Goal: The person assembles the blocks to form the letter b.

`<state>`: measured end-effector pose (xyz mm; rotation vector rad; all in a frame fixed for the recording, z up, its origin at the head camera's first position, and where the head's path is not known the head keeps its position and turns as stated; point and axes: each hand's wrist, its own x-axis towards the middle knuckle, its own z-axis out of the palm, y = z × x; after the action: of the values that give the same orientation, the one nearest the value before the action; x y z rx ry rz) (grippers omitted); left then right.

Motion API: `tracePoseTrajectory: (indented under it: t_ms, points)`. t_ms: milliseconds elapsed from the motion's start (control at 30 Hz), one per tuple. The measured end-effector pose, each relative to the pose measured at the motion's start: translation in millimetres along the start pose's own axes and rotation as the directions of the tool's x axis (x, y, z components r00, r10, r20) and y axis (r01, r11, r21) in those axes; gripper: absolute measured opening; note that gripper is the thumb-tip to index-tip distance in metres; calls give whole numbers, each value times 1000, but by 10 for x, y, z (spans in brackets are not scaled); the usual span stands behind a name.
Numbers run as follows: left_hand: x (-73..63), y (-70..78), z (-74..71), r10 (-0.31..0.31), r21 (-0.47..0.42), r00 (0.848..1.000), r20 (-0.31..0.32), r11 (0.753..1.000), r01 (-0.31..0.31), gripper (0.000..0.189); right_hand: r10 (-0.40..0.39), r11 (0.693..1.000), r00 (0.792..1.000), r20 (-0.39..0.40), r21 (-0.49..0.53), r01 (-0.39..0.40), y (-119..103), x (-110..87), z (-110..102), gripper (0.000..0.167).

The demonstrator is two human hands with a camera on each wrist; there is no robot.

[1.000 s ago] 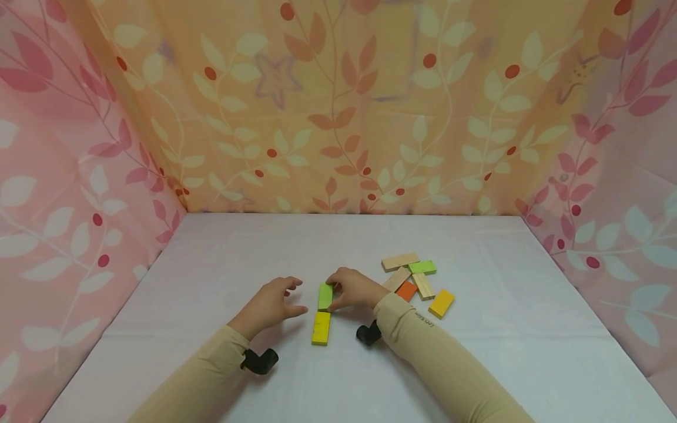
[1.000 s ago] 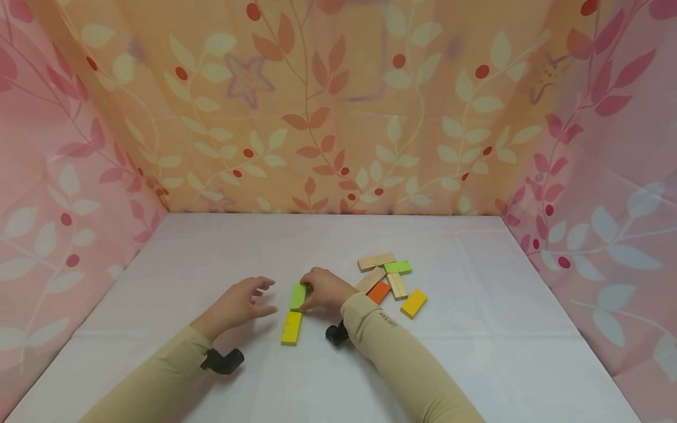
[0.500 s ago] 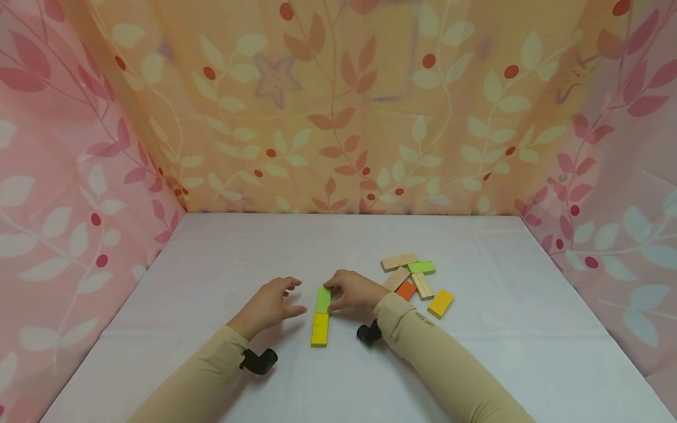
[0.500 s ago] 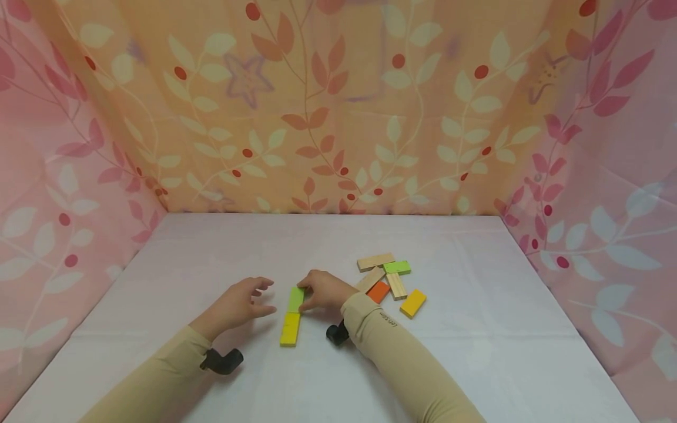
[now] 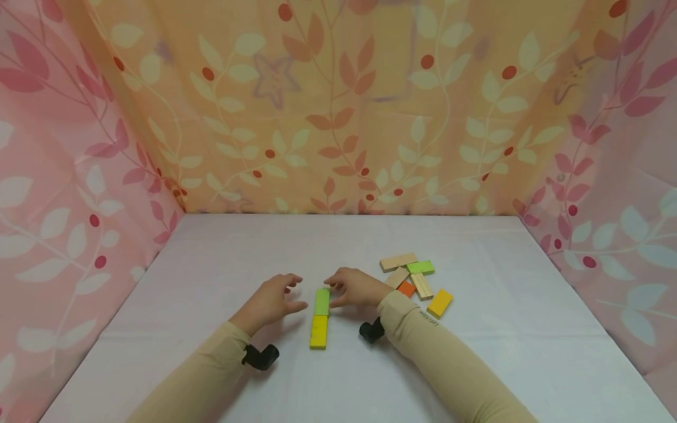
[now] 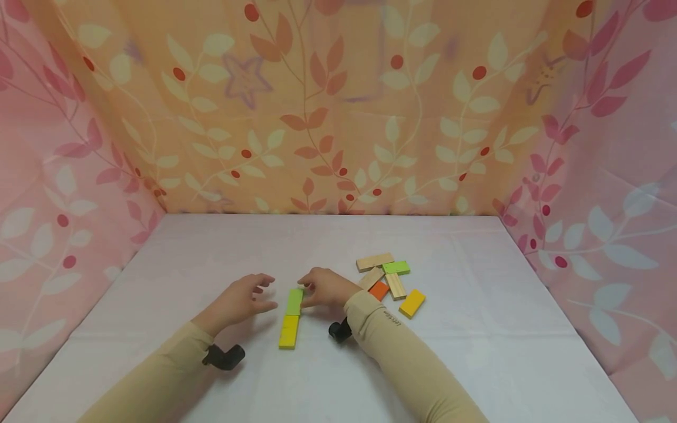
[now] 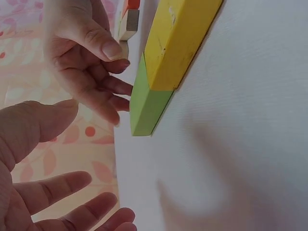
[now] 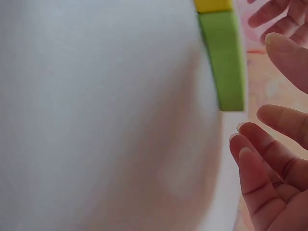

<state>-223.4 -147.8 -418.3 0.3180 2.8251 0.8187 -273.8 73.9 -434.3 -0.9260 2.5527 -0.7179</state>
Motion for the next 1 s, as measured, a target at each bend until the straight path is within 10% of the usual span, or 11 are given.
tracePoseTrajectory:
  t_ms: [1000]
  points:
    - [418, 450, 88, 93, -11, 995, 44, 996, -92, 51, 50, 996, 977, -209, 80, -34, 458, -603, -677, 46]
